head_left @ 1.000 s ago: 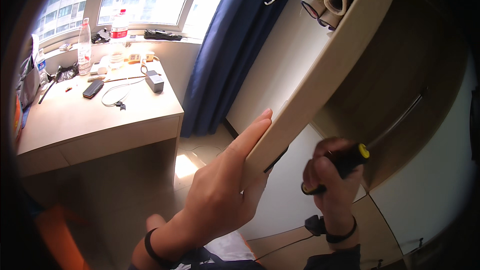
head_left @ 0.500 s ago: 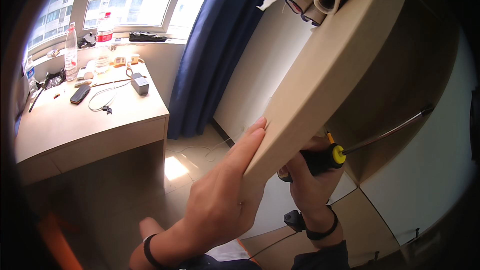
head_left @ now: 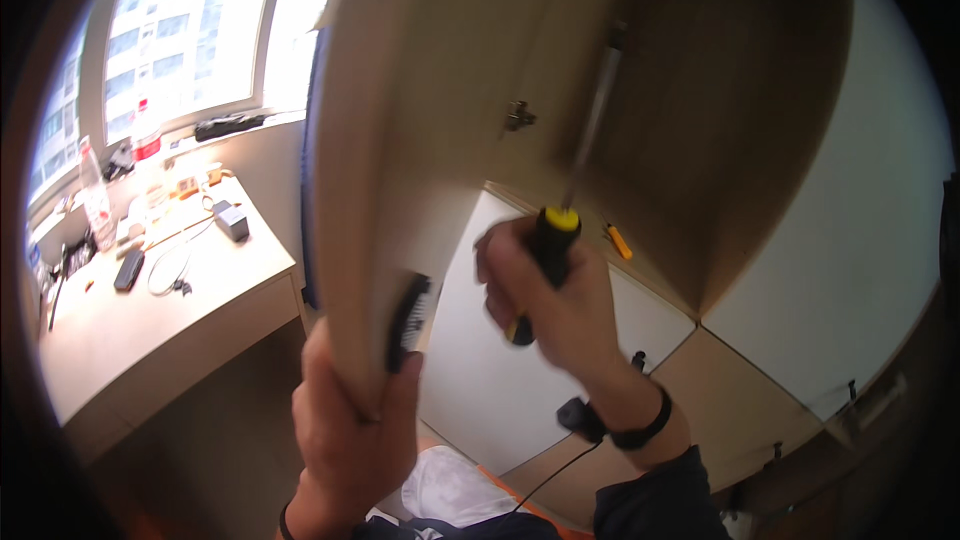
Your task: The person uses a screwdriver to attach a black square bracket to the inside of a cabinet door, tightening multiple screws. The person then moves to the cabinet frame and tightens screws on a hinge bracket.
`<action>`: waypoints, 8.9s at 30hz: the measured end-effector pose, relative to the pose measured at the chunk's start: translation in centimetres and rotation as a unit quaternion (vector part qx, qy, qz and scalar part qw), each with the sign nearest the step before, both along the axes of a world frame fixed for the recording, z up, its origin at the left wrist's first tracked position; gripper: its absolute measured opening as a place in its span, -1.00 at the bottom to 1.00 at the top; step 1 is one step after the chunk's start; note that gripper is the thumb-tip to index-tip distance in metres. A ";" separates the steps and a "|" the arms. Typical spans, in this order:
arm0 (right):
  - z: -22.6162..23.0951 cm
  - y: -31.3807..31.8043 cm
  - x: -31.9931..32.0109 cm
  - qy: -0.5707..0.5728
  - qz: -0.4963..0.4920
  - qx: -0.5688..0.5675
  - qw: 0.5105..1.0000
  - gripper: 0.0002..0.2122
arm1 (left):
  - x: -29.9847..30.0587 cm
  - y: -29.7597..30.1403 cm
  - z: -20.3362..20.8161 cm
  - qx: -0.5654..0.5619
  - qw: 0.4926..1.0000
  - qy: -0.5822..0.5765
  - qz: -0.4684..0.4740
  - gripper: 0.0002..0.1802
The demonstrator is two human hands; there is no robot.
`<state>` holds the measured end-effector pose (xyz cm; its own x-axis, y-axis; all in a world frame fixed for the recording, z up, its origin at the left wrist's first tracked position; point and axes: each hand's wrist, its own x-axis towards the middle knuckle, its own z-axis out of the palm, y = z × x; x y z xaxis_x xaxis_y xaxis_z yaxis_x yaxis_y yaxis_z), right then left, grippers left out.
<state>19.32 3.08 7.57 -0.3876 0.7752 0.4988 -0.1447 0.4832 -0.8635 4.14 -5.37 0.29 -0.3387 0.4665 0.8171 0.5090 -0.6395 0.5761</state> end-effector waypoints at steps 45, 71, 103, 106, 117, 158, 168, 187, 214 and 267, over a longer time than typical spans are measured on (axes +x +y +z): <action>0.2 18.3 19.4 -0.500 -0.439 -0.008 0.746 -0.62 | -3.1 0.5 -1.2 -0.049 0.992 -0.105 0.041 -0.37; -5.2 -1.6 4.2 -0.001 0.296 -0.278 0.914 -0.70 | -0.3 -5.8 0.7 -0.069 0.960 0.269 0.041 -0.49; -19.2 -0.5 5.8 -0.156 0.255 -0.058 0.953 -0.62 | 2.7 -4.6 -3.7 -0.206 0.952 -0.171 -0.149 -0.83; -19.6 0.0 5.9 -0.151 0.249 -0.045 0.956 -0.65 | 2.7 -4.2 -3.8 -0.232 0.952 -0.141 -0.143 -0.84; -18.4 -0.6 4.8 -0.171 0.195 0.039 0.965 -0.63 | 1.3 -5.6 -4.2 -0.269 0.940 -0.153 -0.141 -0.84; -11.5 -2.2 8.4 0.185 0.178 0.003 0.967 -0.42 | 5.0 1.8 0.4 0.109 0.784 -0.348 -0.503 -0.78; -10.8 -1.2 7.8 0.183 0.044 0.190 0.964 -0.56 | 4.8 2.2 2.2 0.169 0.765 -0.396 -0.479 -0.76; -7.4 0.0 7.6 0.135 0.068 0.234 0.961 -0.59 | 4.1 2.2 2.2 0.156 0.708 -0.446 -0.525 -0.62; -5.7 2.1 4.4 0.182 0.056 0.121 0.974 -0.44 | -3.4 -2.9 -2.1 0.195 0.960 0.063 0.188 -0.25; 2.5 -4.6 14.4 -0.298 -0.199 0.534 0.766 -0.54 | 3.1 -1.2 3.1 -0.014 0.998 0.008 0.061 -0.52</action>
<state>33.74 -1.50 10.03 -0.6329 0.1643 0.7566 0.4632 0.8634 0.2000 7.26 -6.59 3.35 -0.3806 0.4454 0.8104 0.5918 -0.5560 0.5836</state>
